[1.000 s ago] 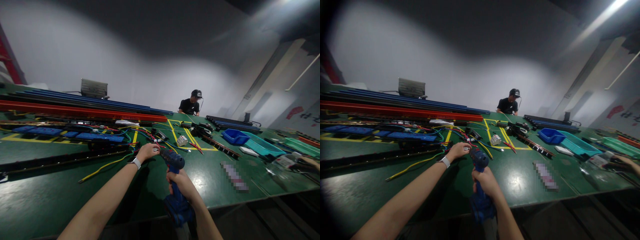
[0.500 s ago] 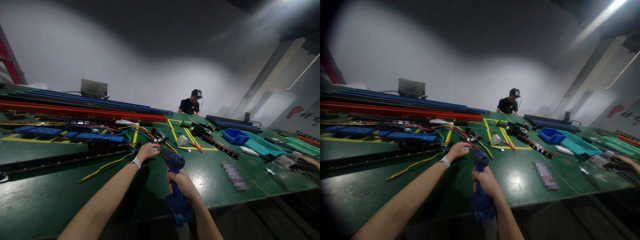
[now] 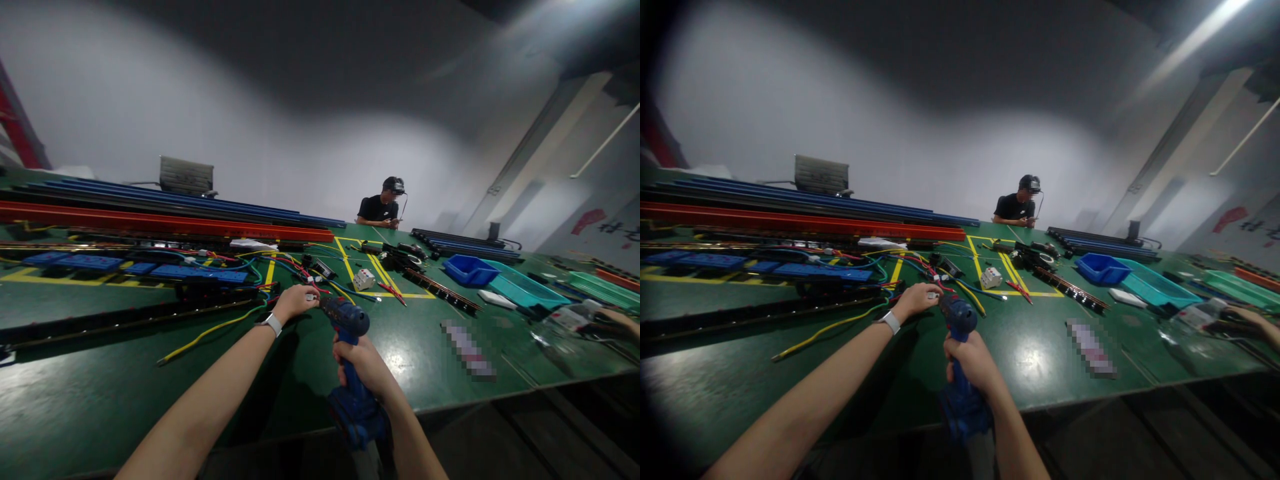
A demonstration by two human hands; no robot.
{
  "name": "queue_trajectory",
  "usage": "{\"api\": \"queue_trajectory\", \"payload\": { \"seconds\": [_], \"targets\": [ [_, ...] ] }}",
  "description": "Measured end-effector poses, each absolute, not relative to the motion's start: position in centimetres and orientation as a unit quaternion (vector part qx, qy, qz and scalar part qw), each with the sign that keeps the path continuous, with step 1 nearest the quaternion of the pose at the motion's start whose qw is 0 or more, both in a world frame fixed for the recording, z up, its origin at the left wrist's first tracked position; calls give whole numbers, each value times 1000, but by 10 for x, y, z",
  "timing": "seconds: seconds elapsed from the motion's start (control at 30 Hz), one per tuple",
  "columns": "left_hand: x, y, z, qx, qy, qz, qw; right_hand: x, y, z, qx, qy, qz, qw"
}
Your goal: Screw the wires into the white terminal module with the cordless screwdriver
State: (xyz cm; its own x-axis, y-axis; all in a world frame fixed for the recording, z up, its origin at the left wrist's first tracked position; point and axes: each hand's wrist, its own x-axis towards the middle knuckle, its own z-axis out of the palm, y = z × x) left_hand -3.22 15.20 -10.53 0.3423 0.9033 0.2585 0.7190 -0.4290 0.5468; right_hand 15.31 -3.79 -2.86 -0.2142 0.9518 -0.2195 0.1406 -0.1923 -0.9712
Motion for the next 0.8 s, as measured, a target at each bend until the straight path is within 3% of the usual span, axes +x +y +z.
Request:
{"api": "queue_trajectory", "payload": {
  "seconds": [0.8],
  "targets": [
    [-31,154,-107,804,507,262,170,157,-34,-32,-512,-530,577,353]
  ]
}}
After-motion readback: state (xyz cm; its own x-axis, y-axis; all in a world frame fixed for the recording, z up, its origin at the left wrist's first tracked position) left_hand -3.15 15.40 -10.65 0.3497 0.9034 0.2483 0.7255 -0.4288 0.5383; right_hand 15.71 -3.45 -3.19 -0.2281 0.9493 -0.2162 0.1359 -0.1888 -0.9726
